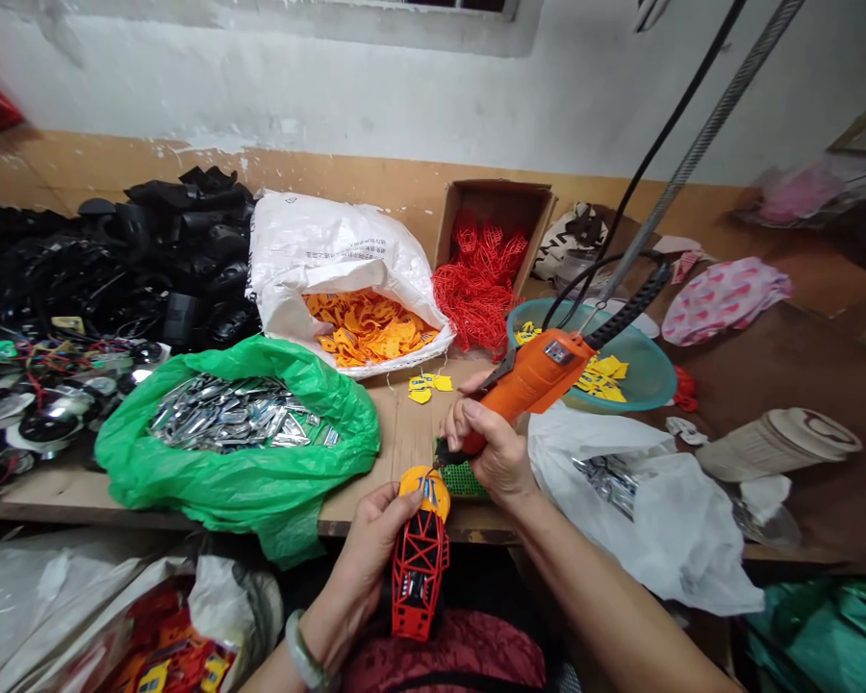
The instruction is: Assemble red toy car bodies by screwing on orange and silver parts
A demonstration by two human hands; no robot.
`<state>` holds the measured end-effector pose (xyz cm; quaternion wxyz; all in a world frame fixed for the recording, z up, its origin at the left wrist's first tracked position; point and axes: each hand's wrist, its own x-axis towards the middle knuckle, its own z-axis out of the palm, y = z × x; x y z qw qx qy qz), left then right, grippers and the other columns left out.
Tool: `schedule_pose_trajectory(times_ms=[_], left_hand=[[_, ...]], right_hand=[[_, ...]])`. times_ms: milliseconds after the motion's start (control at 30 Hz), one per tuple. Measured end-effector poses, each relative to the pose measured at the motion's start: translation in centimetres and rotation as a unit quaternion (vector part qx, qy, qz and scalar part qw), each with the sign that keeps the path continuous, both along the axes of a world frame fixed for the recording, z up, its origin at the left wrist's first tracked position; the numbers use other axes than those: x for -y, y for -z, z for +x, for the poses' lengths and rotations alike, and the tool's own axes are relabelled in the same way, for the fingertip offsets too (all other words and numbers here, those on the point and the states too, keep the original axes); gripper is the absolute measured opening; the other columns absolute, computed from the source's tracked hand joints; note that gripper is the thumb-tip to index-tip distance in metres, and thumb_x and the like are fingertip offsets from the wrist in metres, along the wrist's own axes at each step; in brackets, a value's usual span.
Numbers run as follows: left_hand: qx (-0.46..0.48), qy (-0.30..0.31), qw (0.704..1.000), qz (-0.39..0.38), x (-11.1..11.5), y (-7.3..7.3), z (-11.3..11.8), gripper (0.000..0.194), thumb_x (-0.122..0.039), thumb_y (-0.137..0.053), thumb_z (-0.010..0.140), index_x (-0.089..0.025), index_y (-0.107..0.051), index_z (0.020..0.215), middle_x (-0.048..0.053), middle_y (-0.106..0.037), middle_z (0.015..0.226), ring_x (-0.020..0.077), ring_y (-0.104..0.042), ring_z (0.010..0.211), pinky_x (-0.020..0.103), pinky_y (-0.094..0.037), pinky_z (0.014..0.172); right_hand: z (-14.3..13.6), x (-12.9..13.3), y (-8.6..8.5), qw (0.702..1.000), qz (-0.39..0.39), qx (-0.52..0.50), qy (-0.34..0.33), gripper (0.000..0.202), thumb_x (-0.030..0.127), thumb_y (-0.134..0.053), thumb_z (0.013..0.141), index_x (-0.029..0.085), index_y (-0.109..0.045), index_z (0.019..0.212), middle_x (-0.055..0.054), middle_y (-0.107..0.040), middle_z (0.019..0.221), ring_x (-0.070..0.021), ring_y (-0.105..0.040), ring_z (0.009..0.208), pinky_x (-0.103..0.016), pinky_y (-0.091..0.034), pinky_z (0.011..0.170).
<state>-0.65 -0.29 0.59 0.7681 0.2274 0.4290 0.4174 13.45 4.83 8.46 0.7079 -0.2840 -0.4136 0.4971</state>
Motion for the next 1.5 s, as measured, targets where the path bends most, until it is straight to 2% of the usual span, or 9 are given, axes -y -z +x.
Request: schedule_pose_trajectory(times_ms=[400,600,800,1000,1400,1500], left_hand=[[0.038,0.045,0.998,-0.008,0.0,0.3,-0.3,0.044,-0.041,-0.088,0.067,-0.008,-0.074,0.09,0.006,-0.071,0.068,0.0121,-0.06,0.051,0.023,-0.049,0.051],[0.041,0.046,0.998,-0.018,0.1,0.0,-0.4,0.041,-0.042,-0.09,0.065,-0.008,-0.073,0.083,0.004,-0.068,0.063,0.0116,-0.058,0.05,0.023,-0.047,0.05],[0.037,0.03,0.999,-0.007,0.3,-0.3,-0.1,0.044,-0.039,-0.09,0.064,-0.011,-0.072,0.092,0.003,-0.071,0.067,0.0113,-0.06,0.052,0.022,-0.047,0.053],[0.035,0.005,0.999,-0.004,0.4,-0.4,0.0,0.045,-0.035,-0.091,0.062,-0.016,-0.065,0.093,0.002,-0.074,0.07,0.0124,-0.062,0.052,0.023,-0.049,0.055],[0.048,0.024,0.999,0.0,0.5,-0.4,-0.4,0.049,-0.035,-0.091,0.062,-0.016,-0.066,0.099,0.004,-0.075,0.075,0.0131,-0.063,0.053,0.024,-0.05,0.054],[0.047,0.02,0.999,-0.002,0.3,-0.7,-0.3,0.048,-0.035,-0.091,0.062,-0.015,-0.067,0.098,0.003,-0.075,0.074,0.0116,-0.063,0.053,0.022,-0.05,0.054]], right_hand=[[0.1,0.4,0.2,1.0,0.021,0.008,-0.011,0.014,0.03,-0.068,0.08,0.023,-0.058,0.086,0.009,-0.051,0.053,-0.0124,-0.048,0.041,-0.03,-0.044,0.05],[0.3,0.8,0.1,1.0,0.013,0.012,-0.014,0.016,0.03,-0.069,0.079,0.023,-0.057,0.086,0.009,-0.051,0.052,-0.0122,-0.049,0.04,-0.03,-0.045,0.051],[0.3,1.0,0.4,0.999,0.013,0.019,-0.026,0.017,0.031,-0.069,0.08,0.023,-0.057,0.088,0.009,-0.051,0.053,-0.0119,-0.049,0.04,-0.031,-0.046,0.052],[0.4,1.3,0.6,0.998,0.014,0.032,-0.051,0.019,0.031,-0.068,0.08,0.023,-0.057,0.094,0.009,-0.051,0.053,-0.0121,-0.048,0.041,-0.029,-0.045,0.051],[0.7,1.9,0.1,0.992,0.034,0.06,-0.109,0.016,0.027,-0.069,0.081,0.024,-0.055,0.09,0.009,-0.052,0.056,-0.011,-0.047,0.043,-0.029,-0.046,0.055],[0.7,1.7,0.1,0.994,0.028,0.044,-0.099,0.016,0.027,-0.068,0.081,0.024,-0.055,0.091,0.01,-0.051,0.054,-0.0112,-0.047,0.042,-0.029,-0.046,0.054]])
